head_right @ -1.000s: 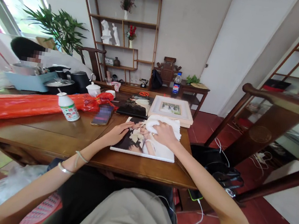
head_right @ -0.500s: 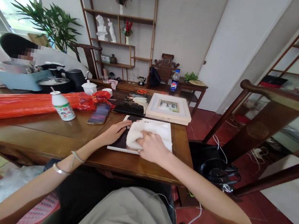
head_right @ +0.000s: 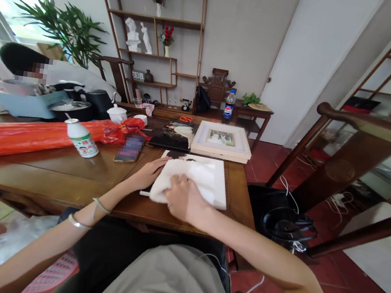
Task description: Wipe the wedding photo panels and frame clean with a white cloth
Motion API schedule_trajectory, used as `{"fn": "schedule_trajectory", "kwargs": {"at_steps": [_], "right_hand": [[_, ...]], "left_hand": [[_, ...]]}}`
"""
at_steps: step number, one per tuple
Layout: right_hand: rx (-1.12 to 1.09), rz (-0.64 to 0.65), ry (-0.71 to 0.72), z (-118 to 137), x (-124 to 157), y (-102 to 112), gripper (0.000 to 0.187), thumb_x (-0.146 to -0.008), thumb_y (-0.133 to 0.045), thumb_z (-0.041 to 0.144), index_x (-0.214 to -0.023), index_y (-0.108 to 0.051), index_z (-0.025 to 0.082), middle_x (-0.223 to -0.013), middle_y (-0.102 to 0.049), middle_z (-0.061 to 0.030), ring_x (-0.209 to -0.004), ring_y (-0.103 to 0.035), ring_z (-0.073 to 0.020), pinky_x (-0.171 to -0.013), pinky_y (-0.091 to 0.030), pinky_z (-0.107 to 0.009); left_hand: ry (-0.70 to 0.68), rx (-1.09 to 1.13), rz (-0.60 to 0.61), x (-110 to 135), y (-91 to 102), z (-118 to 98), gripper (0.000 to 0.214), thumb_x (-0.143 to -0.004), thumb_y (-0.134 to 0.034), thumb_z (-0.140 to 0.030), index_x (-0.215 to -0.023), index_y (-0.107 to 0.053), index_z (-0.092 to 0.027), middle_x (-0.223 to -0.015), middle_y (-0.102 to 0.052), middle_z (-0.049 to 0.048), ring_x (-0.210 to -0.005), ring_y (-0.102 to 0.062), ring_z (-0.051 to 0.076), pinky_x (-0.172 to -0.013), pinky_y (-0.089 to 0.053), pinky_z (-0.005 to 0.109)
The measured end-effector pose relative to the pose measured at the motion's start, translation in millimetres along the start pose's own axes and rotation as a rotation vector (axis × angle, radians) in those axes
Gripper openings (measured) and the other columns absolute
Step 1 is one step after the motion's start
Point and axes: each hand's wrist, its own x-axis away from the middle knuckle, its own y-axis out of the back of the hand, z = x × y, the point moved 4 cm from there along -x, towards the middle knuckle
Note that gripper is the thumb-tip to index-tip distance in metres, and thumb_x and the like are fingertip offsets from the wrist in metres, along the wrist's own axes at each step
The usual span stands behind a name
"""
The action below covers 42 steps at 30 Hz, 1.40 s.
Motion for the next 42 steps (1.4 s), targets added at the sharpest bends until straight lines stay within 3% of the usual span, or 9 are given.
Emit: {"fn": "schedule_trajectory", "kwargs": {"at_steps": [4,8,12,17,21,25,31,38,42], "right_hand": [[-0.033,-0.009,0.070,15.0,6.2,4.7,0.021,-0.077,-0.052,0.028,-0.089,-0.065,0.016,-0.104,-0.055,-0.0154,-0.090,-0.052,-0.0278,-0.067,-0.044,-0.037],[-0.008,0.021,-0.060,-19.5,-16.2,4.3,0.026,-0.079,-0.052,0.034,-0.095,-0.065,0.018,-0.100,-0.058,-0.0125,-0.083,-0.056,-0.0261,-0.065,-0.045,-0.036],[0.041,0.038,-0.206,-40.2,-37.7,0.3,0.027,-0.077,-0.054,0.025,-0.102,-0.065,0.019,-0.104,-0.057,-0.0143,-0.087,-0.056,-0.0268,-0.068,-0.044,-0.035],[0.056,-0.002,-0.083,3.2,-21.3,1.6,0.025,-0.079,-0.053,0.027,-0.095,-0.066,0.014,-0.104,-0.055,-0.0202,-0.089,-0.054,-0.0296,-0.070,-0.043,-0.039],[-0.004,-0.014,0.044,28.0,2.9,11.4,0.022,-0.076,-0.053,0.027,-0.091,-0.066,0.015,-0.105,-0.055,-0.0188,-0.089,-0.053,-0.0301,-0.066,-0.044,-0.039],[-0.085,0.030,-0.021,-4.3,-2.2,17.1,0.026,-0.077,-0.052,0.033,-0.095,-0.064,0.019,-0.099,-0.061,-0.0119,-0.086,-0.056,-0.0272,-0.064,-0.044,-0.034],[-0.122,0.024,-0.221,-73.0,-42.6,7.2,0.028,-0.080,-0.049,0.034,-0.097,-0.063,0.017,-0.093,-0.065,-0.0114,-0.086,-0.060,-0.0249,-0.065,-0.041,-0.029],[-0.203,-0.030,0.007,-75.0,-99.5,-4.3,0.029,-0.075,-0.055,0.030,-0.097,-0.062,0.011,-0.098,-0.066,-0.0121,-0.092,-0.059,-0.0240,-0.073,-0.040,-0.027],[-0.197,-0.043,0.045,-69.9,-110.7,-8.5,0.027,-0.073,-0.055,0.020,-0.096,-0.061,0.009,-0.096,-0.065,-0.0126,-0.092,-0.058,-0.0241,-0.076,-0.040,-0.028]], "left_hand": [[-0.005,0.017,0.004,0.5,0.6,0.2,0.041,-0.085,-0.039,-0.022,-0.122,-0.053,-0.015,-0.131,-0.051,0.0112,-0.124,-0.045,0.023,-0.105,-0.034,0.042],[-0.015,0.038,0.006,-0.8,-0.6,0.0,0.041,-0.087,-0.036,-0.023,-0.122,-0.054,-0.013,-0.131,-0.051,0.0121,-0.125,-0.043,0.023,-0.106,-0.033,0.042],[-0.004,0.020,0.006,-2.1,-1.1,0.3,0.041,-0.087,-0.034,-0.022,-0.122,-0.053,-0.013,-0.130,-0.052,0.0118,-0.126,-0.042,0.023,-0.107,-0.031,0.043],[-0.050,0.034,0.017,-0.9,-0.1,-1.5,0.040,-0.083,-0.041,-0.019,-0.121,-0.056,-0.015,-0.130,-0.053,0.0104,-0.124,-0.044,0.024,-0.105,-0.034,0.042],[-0.040,0.034,-0.027,-0.3,1.3,-0.8,0.040,-0.084,-0.041,-0.021,-0.120,-0.056,-0.014,-0.129,-0.053,0.0115,-0.122,-0.047,0.024,-0.103,-0.036,0.042],[-0.026,0.006,-0.058,-1.0,3.5,-4.4,0.037,-0.084,-0.041,-0.019,-0.115,-0.060,-0.014,-0.124,-0.057,0.0115,-0.117,-0.051,0.024,-0.102,-0.038,0.041],[0.022,-0.097,-0.141,-1.5,9.0,-9.9,0.029,-0.083,-0.044,-0.019,-0.100,-0.066,-0.015,-0.113,-0.063,0.0097,-0.106,-0.058,0.023,-0.097,-0.043,0.039],[0.039,-0.070,-0.132,-1.2,11.0,-16.0,0.028,-0.085,-0.042,-0.020,-0.097,-0.067,-0.016,-0.110,-0.064,0.0076,-0.102,-0.059,0.022,-0.095,-0.044,0.035],[0.033,-0.083,-0.135,-0.2,11.3,-18.2,0.024,-0.080,-0.049,-0.017,-0.098,-0.066,-0.016,-0.109,-0.063,0.0080,-0.101,-0.059,0.023,-0.094,-0.044,0.036]]}}
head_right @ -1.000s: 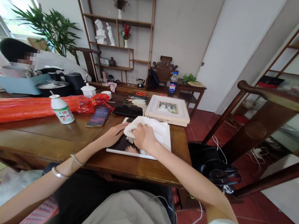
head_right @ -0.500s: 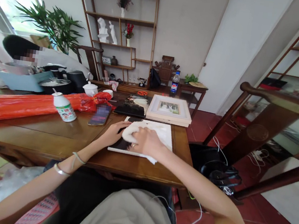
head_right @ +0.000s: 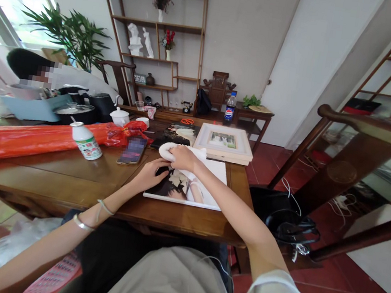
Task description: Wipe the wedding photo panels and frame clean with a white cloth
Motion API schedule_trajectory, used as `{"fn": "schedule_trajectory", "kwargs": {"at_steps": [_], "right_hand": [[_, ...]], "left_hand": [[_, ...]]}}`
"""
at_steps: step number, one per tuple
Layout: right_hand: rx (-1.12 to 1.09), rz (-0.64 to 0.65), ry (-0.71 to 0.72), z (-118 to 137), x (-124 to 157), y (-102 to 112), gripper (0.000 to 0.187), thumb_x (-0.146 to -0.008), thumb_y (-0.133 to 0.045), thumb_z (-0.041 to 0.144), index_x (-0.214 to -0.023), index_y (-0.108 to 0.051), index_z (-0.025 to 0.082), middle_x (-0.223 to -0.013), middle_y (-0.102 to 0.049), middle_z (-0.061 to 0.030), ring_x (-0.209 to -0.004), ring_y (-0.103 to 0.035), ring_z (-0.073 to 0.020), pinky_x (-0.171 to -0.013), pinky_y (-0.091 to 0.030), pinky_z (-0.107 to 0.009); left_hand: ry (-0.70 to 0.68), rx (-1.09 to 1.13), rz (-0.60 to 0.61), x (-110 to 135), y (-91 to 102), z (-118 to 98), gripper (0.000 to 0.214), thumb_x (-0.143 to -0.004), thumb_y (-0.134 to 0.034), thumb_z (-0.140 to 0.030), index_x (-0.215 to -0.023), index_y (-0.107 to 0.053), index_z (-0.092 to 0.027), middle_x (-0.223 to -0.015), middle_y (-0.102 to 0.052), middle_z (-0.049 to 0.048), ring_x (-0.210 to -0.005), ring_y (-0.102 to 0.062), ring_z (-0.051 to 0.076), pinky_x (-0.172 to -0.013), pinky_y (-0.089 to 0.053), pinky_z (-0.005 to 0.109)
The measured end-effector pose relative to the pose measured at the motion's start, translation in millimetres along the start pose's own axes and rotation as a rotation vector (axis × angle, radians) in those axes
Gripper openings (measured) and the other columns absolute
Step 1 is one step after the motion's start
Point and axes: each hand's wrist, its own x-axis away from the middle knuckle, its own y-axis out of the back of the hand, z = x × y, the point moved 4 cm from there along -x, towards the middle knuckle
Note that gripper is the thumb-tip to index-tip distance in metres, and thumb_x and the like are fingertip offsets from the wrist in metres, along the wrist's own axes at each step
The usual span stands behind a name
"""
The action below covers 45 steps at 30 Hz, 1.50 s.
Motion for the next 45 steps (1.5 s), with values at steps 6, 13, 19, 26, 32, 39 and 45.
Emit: {"fn": "schedule_trajectory", "kwargs": {"at_steps": [6,13,19,26,32,39,45], "right_hand": [[0.049,0.015,-0.118,-0.8,25.8,-1.9,0.029,-0.074,-0.054,0.017,-0.102,-0.060,0.011,-0.106,-0.058,-0.0150,-0.095,-0.055,-0.0260,-0.071,-0.044,-0.031],[0.166,0.037,-0.139,25.2,52.4,-6.3,0.033,-0.072,-0.055,0.013,-0.104,-0.060,0.018,-0.108,-0.053,-0.0132,-0.095,-0.051,-0.0272,-0.070,-0.045,-0.033],[0.161,0.028,0.017,59.2,70.7,-7.8,0.025,-0.075,-0.058,0.022,-0.097,-0.063,0.013,-0.103,-0.054,-0.0157,-0.096,-0.049,-0.0291,-0.078,-0.042,-0.042],[-0.003,0.046,0.167,52.0,119.1,15.3,0.025,-0.069,-0.049,0.003,-0.088,-0.062,0.014,-0.099,-0.058,-0.0099,-0.093,-0.051,-0.0223,-0.079,-0.040,-0.034],[0.088,0.084,-0.083,11.4,144.0,22.3,0.022,-0.070,-0.051,0.008,-0.087,-0.063,0.016,-0.094,-0.060,-0.0105,-0.090,-0.054,-0.0236,-0.068,-0.037,-0.029],[0.113,0.011,-0.252,-20.5,145.8,13.2,0.020,-0.073,-0.054,0.019,-0.090,-0.064,0.015,-0.094,-0.061,-0.0101,-0.085,-0.055,-0.0233,-0.066,-0.036,-0.029],[0.131,-0.022,-0.234,-9.6,147.0,10.8,0.017,-0.072,-0.054,0.016,-0.086,-0.065,0.015,-0.099,-0.059,-0.0106,-0.087,-0.055,-0.0231,-0.067,-0.036,-0.029]], "left_hand": [[-0.070,-0.003,0.009,0.8,-1.7,-0.6,0.024,-0.079,-0.053,-0.019,-0.101,-0.062,-0.016,-0.109,-0.061,0.0091,-0.104,-0.057,0.023,-0.095,-0.043,0.037],[0.011,0.061,-0.002,-3.2,-7.2,15.7,0.037,-0.077,-0.035,-0.004,-0.103,-0.060,-0.013,-0.115,-0.059,0.0113,-0.110,-0.054,0.021,-0.099,-0.040,0.038],[0.049,0.107,-0.032,1.1,-4.3,23.8,0.046,-0.078,-0.045,-0.013,-0.123,-0.047,-0.012,-0.124,-0.055,0.0143,-0.113,-0.053,0.024,-0.097,-0.041,0.040],[-0.037,0.056,0.006,1.5,-7.4,12.2,0.043,-0.084,-0.042,-0.021,-0.125,-0.046,-0.010,-0.125,-0.054,0.0154,-0.118,-0.049,0.024,-0.103,-0.036,0.041],[-0.026,-0.031,0.084,4.6,-10.3,0.8,0.051,-0.076,-0.061,-0.041,-0.118,-0.055,-0.014,-0.129,-0.050,0.0145,-0.123,-0.043,0.027,-0.105,-0.033,0.042],[-0.016,-0.052,0.118,4.2,-9.6,-1.4,0.045,-0.078,-0.057,-0.043,-0.118,-0.059,-0.021,-0.128,-0.050,0.0105,-0.123,-0.044,0.026,-0.104,-0.033,0.040],[-0.046,-0.048,0.104,5.2,-10.4,-2.0,0.045,-0.080,-0.056,-0.041,-0.122,-0.056,-0.024,-0.128,-0.049,0.0089,-0.125,-0.040,0.026,-0.105,-0.032,0.041]]}}
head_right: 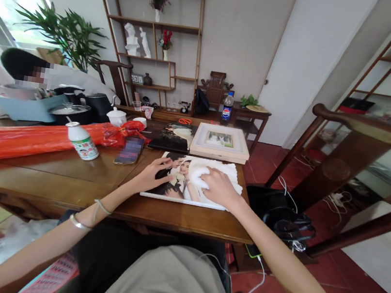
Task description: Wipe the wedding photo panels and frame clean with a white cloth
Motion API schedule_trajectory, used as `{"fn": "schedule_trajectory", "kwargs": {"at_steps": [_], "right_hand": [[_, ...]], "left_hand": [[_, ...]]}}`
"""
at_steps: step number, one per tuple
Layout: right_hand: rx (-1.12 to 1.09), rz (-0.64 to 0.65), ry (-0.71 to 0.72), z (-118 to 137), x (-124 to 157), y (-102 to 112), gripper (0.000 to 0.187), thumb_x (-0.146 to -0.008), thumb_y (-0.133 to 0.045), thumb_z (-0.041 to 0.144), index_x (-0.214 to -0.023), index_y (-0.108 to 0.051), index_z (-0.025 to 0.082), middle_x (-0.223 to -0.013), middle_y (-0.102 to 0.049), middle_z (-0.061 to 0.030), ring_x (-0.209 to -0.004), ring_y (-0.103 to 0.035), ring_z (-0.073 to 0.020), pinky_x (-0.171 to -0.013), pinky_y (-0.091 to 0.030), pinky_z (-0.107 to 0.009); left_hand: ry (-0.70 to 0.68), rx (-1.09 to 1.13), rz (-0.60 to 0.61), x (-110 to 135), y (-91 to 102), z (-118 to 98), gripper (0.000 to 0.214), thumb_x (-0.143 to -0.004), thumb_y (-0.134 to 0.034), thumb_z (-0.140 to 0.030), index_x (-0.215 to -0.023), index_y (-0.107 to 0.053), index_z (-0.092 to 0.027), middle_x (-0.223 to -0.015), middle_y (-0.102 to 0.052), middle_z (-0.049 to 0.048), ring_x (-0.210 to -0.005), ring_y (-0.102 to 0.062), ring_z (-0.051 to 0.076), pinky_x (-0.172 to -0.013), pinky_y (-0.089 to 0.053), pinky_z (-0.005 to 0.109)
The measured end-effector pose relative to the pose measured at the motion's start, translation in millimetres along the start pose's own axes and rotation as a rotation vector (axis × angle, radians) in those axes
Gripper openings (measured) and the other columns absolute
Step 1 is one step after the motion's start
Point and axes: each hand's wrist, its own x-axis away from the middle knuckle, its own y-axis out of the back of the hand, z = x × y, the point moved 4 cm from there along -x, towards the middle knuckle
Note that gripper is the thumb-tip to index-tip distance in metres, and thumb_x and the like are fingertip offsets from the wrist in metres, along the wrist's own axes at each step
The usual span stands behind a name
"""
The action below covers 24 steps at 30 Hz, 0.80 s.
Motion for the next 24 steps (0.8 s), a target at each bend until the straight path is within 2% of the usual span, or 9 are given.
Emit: {"fn": "schedule_trajectory", "kwargs": {"at_steps": [6,11,16,19,24], "right_hand": [[0.038,0.031,0.050,14.5,-2.8,3.5,0.020,-0.070,-0.055,0.014,-0.087,-0.064,0.016,-0.108,-0.056,-0.0123,-0.092,-0.053,-0.0250,-0.070,-0.039,-0.031],[0.025,0.034,0.029,6.7,-12.2,2.8,0.021,-0.072,-0.053,0.015,-0.090,-0.065,0.016,-0.108,-0.057,-0.0123,-0.097,-0.053,-0.0260,-0.072,-0.041,-0.031],[0.043,0.031,-0.030,0.1,-25.5,-1.0,0.023,-0.075,-0.052,0.016,-0.093,-0.065,0.015,-0.112,-0.056,-0.0142,-0.100,-0.051,-0.0271,-0.073,-0.043,-0.033],[0.045,0.020,0.040,18.8,-20.0,-1.4,0.023,-0.074,-0.052,0.017,-0.093,-0.065,0.015,-0.116,-0.053,-0.0153,-0.101,-0.050,-0.0288,-0.076,-0.043,-0.036],[-0.049,0.022,0.309,71.7,11.5,5.3,0.022,-0.072,-0.053,0.014,-0.090,-0.065,0.014,-0.120,-0.050,-0.0154,-0.106,-0.045,-0.0292,-0.083,-0.041,-0.041]], "left_hand": [[0.012,0.009,0.010,-0.1,-6.9,8.8,0.044,-0.082,-0.052,-0.040,-0.122,-0.055,-0.022,-0.131,-0.046,0.0105,-0.127,-0.037,0.027,-0.107,-0.029,0.044],[0.023,0.044,0.031,-1.8,-14.0,22.5,0.040,-0.089,-0.036,-0.028,-0.125,-0.049,-0.016,-0.136,-0.043,0.0124,-0.129,-0.034,0.024,-0.109,-0.026,0.045],[0.018,0.062,0.048,-2.0,-14.4,23.3,0.043,-0.088,-0.035,-0.025,-0.127,-0.044,-0.011,-0.137,-0.041,0.0153,-0.129,-0.035,0.022,-0.110,-0.024,0.042],[0.033,0.062,0.045,-1.7,-14.0,22.5,0.043,-0.088,-0.035,-0.025,-0.127,-0.043,-0.011,-0.137,-0.041,0.0151,-0.130,-0.034,0.022,-0.110,-0.023,0.042],[0.038,0.087,0.057,-1.4,-12.7,22.5,0.044,-0.088,-0.036,-0.025,-0.129,-0.042,-0.011,-0.138,-0.040,0.0155,-0.130,-0.033,0.023,-0.110,-0.024,0.042]]}}
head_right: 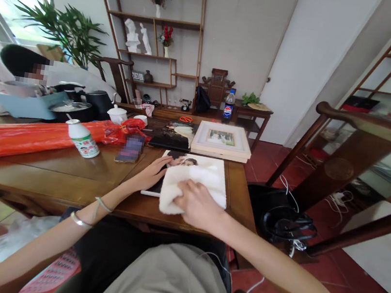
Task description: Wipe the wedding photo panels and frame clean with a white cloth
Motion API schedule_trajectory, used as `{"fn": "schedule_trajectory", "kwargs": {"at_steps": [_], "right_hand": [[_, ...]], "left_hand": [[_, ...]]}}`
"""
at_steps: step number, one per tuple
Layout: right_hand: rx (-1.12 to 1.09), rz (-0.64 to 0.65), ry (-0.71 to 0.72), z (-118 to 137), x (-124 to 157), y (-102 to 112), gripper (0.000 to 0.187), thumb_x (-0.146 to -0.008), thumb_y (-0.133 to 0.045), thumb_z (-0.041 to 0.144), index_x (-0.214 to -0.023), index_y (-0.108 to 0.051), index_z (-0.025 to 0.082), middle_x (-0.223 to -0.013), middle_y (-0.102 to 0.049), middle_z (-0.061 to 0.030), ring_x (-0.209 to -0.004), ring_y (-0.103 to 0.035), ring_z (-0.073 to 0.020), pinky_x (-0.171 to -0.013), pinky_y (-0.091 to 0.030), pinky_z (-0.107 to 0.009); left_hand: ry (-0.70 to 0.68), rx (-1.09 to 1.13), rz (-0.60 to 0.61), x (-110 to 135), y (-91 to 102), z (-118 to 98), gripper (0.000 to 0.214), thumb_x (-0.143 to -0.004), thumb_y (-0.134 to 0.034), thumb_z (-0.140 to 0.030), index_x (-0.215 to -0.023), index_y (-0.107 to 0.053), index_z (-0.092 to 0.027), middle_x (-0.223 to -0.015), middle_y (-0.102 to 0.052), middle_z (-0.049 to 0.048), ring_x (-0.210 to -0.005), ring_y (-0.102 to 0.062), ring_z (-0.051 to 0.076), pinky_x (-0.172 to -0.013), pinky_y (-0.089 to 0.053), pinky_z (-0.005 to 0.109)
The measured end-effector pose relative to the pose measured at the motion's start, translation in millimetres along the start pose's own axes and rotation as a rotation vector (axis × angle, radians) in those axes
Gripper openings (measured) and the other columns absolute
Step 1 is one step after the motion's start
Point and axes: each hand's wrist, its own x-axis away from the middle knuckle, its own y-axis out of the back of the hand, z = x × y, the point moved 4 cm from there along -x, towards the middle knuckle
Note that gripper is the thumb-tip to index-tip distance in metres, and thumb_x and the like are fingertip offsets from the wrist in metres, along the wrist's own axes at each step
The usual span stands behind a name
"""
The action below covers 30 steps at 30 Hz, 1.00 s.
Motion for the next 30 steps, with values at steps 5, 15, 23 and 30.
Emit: {"fn": "schedule_trajectory", "kwargs": {"at_steps": [5,15,23,30], "right_hand": [[-0.029,-0.010,-0.025,-8.0,-1.7,1.0,0.023,-0.071,-0.054,0.014,-0.092,-0.065,0.015,-0.118,-0.052,-0.0139,-0.104,-0.048,-0.0273,-0.083,-0.041,-0.038],[0.123,0.016,-0.312,-69.7,-33.2,-6.3,0.022,-0.080,-0.054,0.025,-0.095,-0.065,0.014,-0.111,-0.055,-0.0159,-0.097,-0.051,-0.0273,-0.074,-0.044,-0.034],[0.010,-0.001,-0.004,10.4,-4.4,1.3,0.018,-0.072,-0.051,0.012,-0.082,-0.065,0.013,-0.113,-0.053,-0.0155,-0.099,-0.048,-0.0276,-0.076,-0.043,-0.037],[0.003,-0.025,-0.229,-60.1,-14.8,-2.7,0.023,-0.074,-0.052,0.017,-0.093,-0.065,0.015,-0.109,-0.058,-0.0125,-0.096,-0.053,-0.0262,-0.078,-0.042,-0.036]], "left_hand": [[-0.003,0.003,-0.006,-1.1,-0.4,1.7,0.041,-0.088,-0.036,-0.026,-0.126,-0.046,-0.013,-0.137,-0.042,0.0142,-0.130,-0.035,0.023,-0.109,-0.025,0.043],[0.005,-0.019,-0.036,-1.1,-2.5,4.1,0.042,-0.087,-0.037,-0.025,-0.126,-0.047,-0.013,-0.136,-0.043,0.0142,-0.129,-0.037,0.023,-0.109,-0.026,0.043],[-0.004,0.002,-0.030,-0.5,0.3,0.5,0.042,-0.087,-0.038,-0.025,-0.126,-0.047,-0.014,-0.137,-0.043,0.0133,-0.129,-0.036,0.023,-0.109,-0.027,0.043],[0.012,-0.010,-0.031,-0.5,-0.4,0.9,0.042,-0.087,-0.038,-0.026,-0.126,-0.047,-0.014,-0.136,-0.044,0.0136,-0.129,-0.036,0.023,-0.109,-0.026,0.043]]}}
